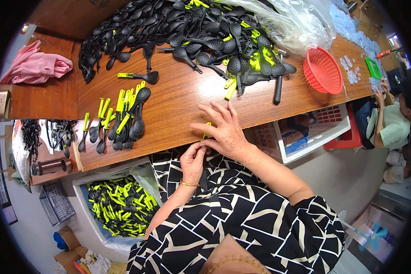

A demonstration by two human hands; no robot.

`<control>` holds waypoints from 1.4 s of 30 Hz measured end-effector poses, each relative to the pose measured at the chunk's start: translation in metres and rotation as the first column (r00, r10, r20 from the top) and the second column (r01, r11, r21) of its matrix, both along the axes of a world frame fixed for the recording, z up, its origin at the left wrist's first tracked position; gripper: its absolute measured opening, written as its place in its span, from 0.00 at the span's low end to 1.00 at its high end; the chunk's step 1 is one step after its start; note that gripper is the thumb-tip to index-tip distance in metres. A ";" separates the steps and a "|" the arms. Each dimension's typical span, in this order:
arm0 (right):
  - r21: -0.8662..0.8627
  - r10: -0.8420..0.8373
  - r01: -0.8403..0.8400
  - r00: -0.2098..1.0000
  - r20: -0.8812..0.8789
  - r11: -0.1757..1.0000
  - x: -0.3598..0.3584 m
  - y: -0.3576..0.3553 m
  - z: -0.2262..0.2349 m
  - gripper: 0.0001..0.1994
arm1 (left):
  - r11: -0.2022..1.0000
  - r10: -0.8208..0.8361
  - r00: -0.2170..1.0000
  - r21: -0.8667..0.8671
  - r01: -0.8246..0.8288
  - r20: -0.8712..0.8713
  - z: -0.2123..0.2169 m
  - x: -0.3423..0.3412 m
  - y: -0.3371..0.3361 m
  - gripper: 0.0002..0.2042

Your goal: The person assembles black plastic spoons with neon yellow handles by hand. They pick up a spoon head and a handle from piles on a wooden table, insert the handle into the head, and place the finished spoon on the table. The process is repeated continuously throughout the video.

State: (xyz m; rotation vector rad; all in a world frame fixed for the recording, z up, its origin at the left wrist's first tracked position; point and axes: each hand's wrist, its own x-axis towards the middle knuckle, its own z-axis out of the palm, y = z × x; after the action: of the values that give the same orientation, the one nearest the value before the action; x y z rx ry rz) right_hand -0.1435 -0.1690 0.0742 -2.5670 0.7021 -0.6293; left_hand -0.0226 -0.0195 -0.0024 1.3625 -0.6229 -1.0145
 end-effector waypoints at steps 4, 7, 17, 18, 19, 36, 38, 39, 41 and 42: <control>-0.066 0.026 -0.029 0.998 -0.054 0.997 0.003 0.000 -0.004 0.34 | 0.998 0.037 0.999 -0.056 -0.037 0.006 -0.005 -0.007 -0.005 0.08; -0.025 0.033 -0.033 0.999 -0.016 0.999 0.005 -0.001 -0.002 0.38 | 0.998 -0.009 1.000 -0.064 0.008 -0.022 -0.002 0.000 -0.007 0.09; -0.427 -0.224 0.206 0.975 0.009 0.880 -0.018 -0.177 0.004 0.20 | 0.987 0.160 0.889 -0.102 -0.128 0.429 0.088 0.087 -0.016 0.34; -0.419 -0.202 0.179 0.979 -0.010 0.890 -0.020 -0.185 -0.002 0.19 | 0.984 0.176 0.782 -0.119 -0.130 0.598 0.099 0.083 -0.020 0.34; -0.423 -0.179 0.200 0.980 0.090 0.884 -0.017 -0.180 0.003 0.18 | 0.980 0.196 0.642 -0.138 -0.140 0.742 0.110 0.075 -0.024 0.34; -0.378 0.028 -0.058 0.996 -0.083 0.924 -0.033 -0.128 0.022 0.14 | 0.991 -0.091 0.866 0.037 0.125 -0.493 0.080 0.035 -0.084 0.15; -0.351 0.162 -0.223 0.967 -0.196 0.909 -0.025 -0.143 0.034 0.11 | 0.984 -0.125 0.917 0.072 0.164 -0.379 0.077 0.038 -0.084 0.16; -0.331 0.230 -0.304 0.942 -0.246 0.893 -0.021 -0.147 0.037 0.10 | 0.985 -0.112 0.938 0.088 0.148 -0.327 0.081 0.037 -0.087 0.15; -0.275 0.327 -0.425 0.882 -0.338 0.862 -0.011 -0.148 0.029 0.08 | 0.989 -0.106 0.965 0.072 0.126 -0.240 0.078 0.037 -0.085 0.13; -0.243 0.371 -0.480 0.845 -0.384 0.843 -0.006 -0.148 0.029 0.07 | 0.991 -0.104 0.975 0.061 0.118 -0.198 0.078 0.038 -0.085 0.12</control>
State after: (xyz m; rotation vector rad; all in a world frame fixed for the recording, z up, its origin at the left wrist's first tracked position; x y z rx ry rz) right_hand -0.1491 -0.3175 0.1029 -3.0404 0.0803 -0.1822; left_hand 0.0157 -0.1046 0.0755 1.2832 -0.5238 -1.2552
